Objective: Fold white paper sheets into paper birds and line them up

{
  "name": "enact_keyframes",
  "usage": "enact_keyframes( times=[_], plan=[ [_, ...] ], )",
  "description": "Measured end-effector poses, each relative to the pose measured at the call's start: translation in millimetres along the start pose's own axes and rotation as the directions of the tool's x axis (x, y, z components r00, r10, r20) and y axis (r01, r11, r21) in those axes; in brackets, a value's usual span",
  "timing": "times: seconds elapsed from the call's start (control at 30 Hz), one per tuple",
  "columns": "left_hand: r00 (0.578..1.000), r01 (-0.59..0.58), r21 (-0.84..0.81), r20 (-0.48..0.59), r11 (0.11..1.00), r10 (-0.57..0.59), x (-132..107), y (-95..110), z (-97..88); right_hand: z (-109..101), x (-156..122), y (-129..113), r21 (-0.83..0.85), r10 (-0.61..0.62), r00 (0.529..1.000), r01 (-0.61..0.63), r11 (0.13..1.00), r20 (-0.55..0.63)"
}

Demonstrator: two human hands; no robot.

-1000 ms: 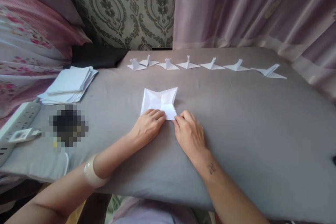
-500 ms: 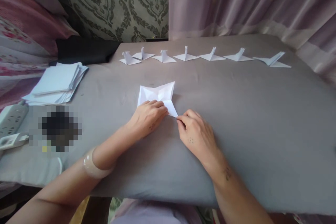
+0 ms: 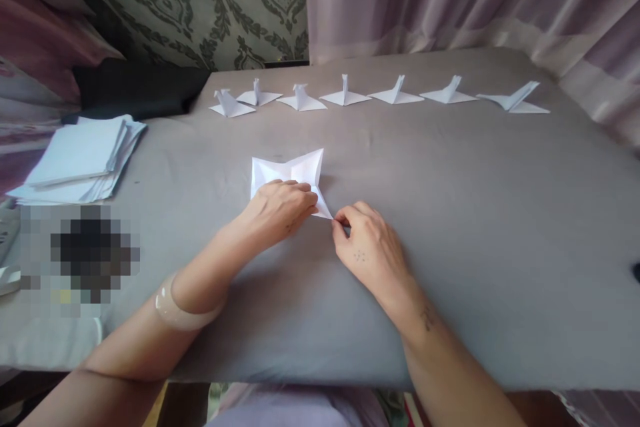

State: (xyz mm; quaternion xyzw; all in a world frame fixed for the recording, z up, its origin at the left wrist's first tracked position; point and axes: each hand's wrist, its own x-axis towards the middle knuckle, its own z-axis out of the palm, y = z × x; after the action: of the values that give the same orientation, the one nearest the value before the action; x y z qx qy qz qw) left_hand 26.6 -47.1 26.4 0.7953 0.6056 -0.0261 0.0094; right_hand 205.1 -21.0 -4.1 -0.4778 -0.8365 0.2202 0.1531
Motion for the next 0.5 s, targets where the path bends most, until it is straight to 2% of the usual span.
enact_keyframes(
  times=[0.1,0.23,0.5],
  plan=[
    [0.999,0.002,0.0,0.042,1.0,-0.002,1.9,0.9,-2.4,3.0,2.6,-0.9,0.011,0.034,0.999,-0.033,0.999,-0.02],
    [0.999,-0.009,-0.005,0.046,1.0,0.009,3.0,2.4,-8.0,3.9,5.4,-3.6,0.007,0.076,0.997,-0.076,0.997,-0.003],
    [0.987,0.003,-0.01,0.16,1.0,-0.001,5.3,7.8,-23.9,2.9,8.1,-8.2,-0.021,0.152,0.988,-0.151,0.988,0.015]
  ],
)
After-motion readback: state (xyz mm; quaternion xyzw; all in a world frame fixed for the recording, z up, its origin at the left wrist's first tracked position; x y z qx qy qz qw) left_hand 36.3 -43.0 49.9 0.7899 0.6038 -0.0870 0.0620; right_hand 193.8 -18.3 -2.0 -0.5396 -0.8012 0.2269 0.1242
